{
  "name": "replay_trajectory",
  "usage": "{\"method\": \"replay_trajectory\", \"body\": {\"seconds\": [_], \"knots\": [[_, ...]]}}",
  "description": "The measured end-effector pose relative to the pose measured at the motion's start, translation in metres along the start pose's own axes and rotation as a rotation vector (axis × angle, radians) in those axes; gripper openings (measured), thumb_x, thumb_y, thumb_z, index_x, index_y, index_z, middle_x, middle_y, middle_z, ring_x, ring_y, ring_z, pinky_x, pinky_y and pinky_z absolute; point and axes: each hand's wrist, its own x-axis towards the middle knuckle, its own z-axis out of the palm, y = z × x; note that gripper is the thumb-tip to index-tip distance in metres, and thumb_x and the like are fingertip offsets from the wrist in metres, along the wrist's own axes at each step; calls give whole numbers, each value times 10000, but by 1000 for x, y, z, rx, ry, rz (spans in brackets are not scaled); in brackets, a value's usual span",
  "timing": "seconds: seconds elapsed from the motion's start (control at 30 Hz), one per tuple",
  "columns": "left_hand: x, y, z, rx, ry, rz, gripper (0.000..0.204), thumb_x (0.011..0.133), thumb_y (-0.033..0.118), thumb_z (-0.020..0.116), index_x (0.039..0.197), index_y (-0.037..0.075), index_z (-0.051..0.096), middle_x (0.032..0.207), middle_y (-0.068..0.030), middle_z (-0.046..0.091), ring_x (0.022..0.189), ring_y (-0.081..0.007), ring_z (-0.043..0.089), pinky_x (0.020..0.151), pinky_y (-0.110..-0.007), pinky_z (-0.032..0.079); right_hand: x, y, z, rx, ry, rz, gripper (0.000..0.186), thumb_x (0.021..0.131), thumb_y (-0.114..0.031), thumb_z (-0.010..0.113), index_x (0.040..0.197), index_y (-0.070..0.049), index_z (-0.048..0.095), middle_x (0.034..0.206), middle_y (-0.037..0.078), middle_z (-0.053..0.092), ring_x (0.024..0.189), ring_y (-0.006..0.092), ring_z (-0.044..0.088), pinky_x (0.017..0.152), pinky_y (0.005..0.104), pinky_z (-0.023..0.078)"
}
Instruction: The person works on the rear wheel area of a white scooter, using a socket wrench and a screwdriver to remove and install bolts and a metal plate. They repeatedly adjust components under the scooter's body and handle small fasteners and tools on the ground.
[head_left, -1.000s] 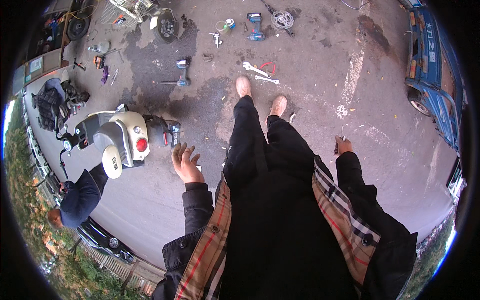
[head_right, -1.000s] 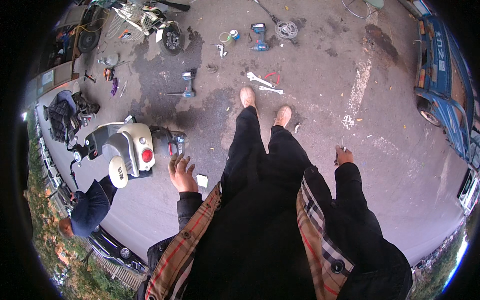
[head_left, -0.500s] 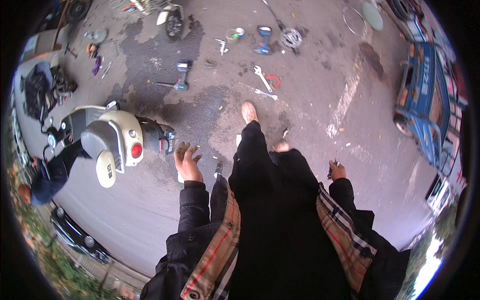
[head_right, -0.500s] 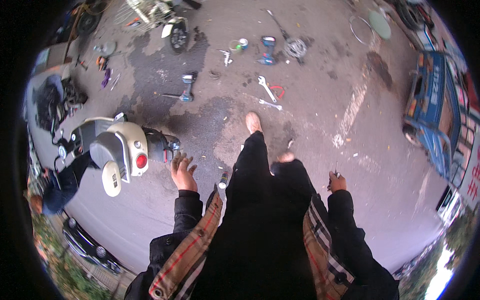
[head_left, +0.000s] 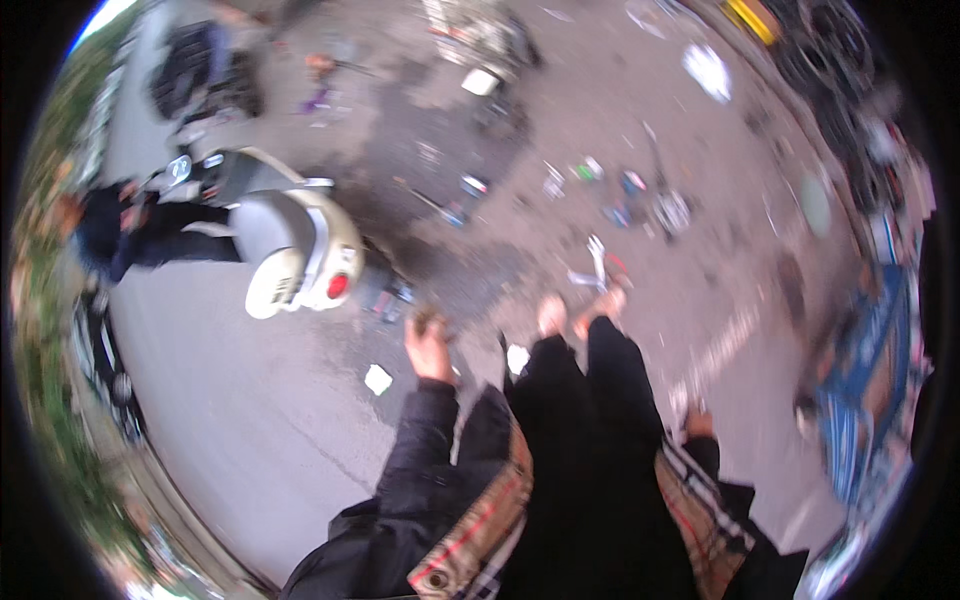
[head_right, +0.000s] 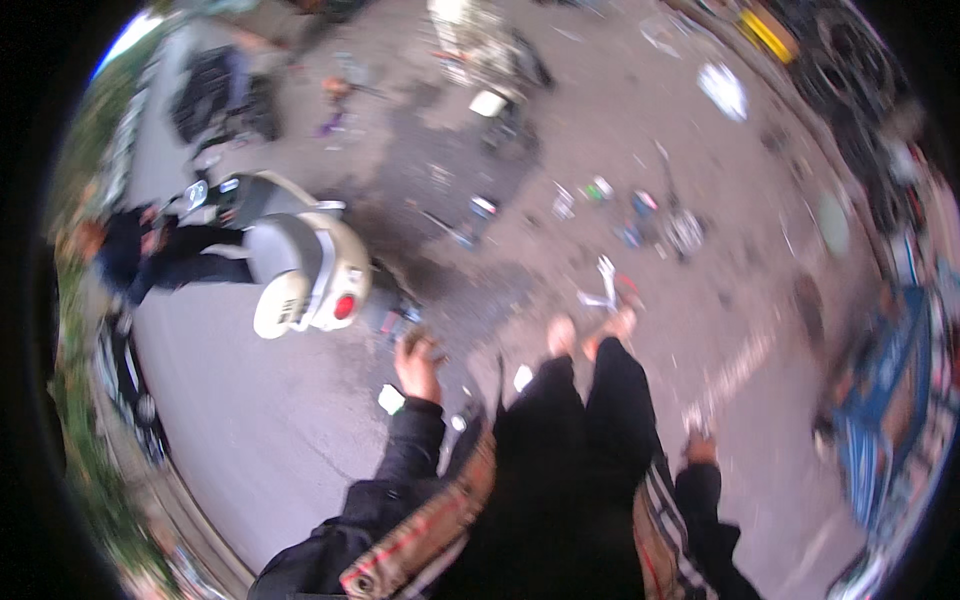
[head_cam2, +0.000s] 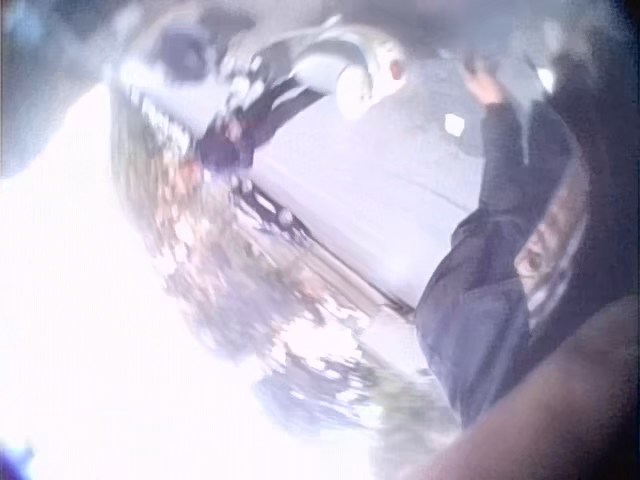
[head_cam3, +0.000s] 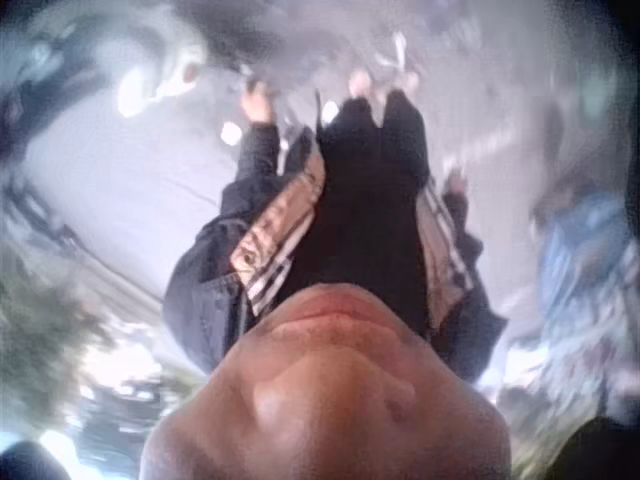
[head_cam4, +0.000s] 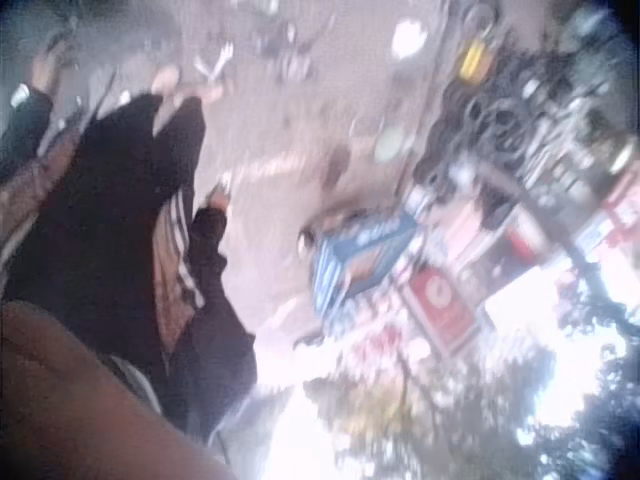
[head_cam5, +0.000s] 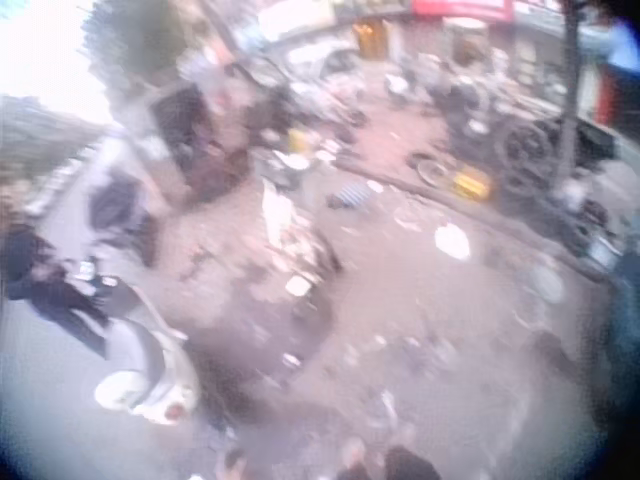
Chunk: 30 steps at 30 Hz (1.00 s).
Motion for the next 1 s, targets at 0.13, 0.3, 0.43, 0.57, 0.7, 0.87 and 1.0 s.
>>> {"method": "replay_trajectory", "body": {"seconds": [0.13,0.3,0.43,0.57,0.7,0.87,1.0], "knots": [[-17,4,-41,-117,161,-33,370,922,63,612,1288,20,585,1195,-103,644,987,-227,685,733,-381,607,80,9,17,283,-160,229,504,958,-419,666,1094,62,605,830,154,630,745,289,646,661,452,534],[-49,-9,-90,-266,414,-2,447,904,52,626,1345,22,559,1253,-126,651,999,-239,692,740,-390,610,250,-49,-45,-23,-103,185,470,942,-344,763,1107,87,671,816,160,702,770,311,654,718,484,519],[-85,-30,-107,-360,576,3,460,900,46,624,1353,7,553,1268,-147,657,989,-250,701,724,-386,608,322,-138,-94,803,-129,57,322,983,-328,702,983,-16,621,692,112,621,555,316,628,496,468,511],[-125,-49,-96,-418,671,-19,446,903,27,604,1345,7,550,1248,-140,658,967,-250,706,706,-382,613,335,-230,-157,878,-432,-58,256,1003,-279,666,915,-66,556,659,87,577,458,239,581,382,394,482],[-167,-66,-69,-405,738,-27,432,903,18,594,1333,6,550,1224,-133,656,962,-250,706,698,-375,614,311,-265,-175,826,-555,-172,238,1002,-263,670,980,-53,560,689,93,596,477,246,592,399,401,497],[-234,-94,-22,-356,818,-50,423,912,26,588,1333,8,548,1233,-139,646,967,-247,704,694,-378,613,306,-236,-148,634,-506,-396,259,944,-250,726,1056,-28,653,734,107,653,536,206,621,481,385,517],[-280,-111,26,-308,813,-93,428,928,41,591,1351,4,536,1272,-168,628,1007,-260,697,722,-379,607,300,-198,-144,774,-718,-220,139,975,-142,655,1081,-52,651,759,84,642,611,184,640,465,381,508]]}}
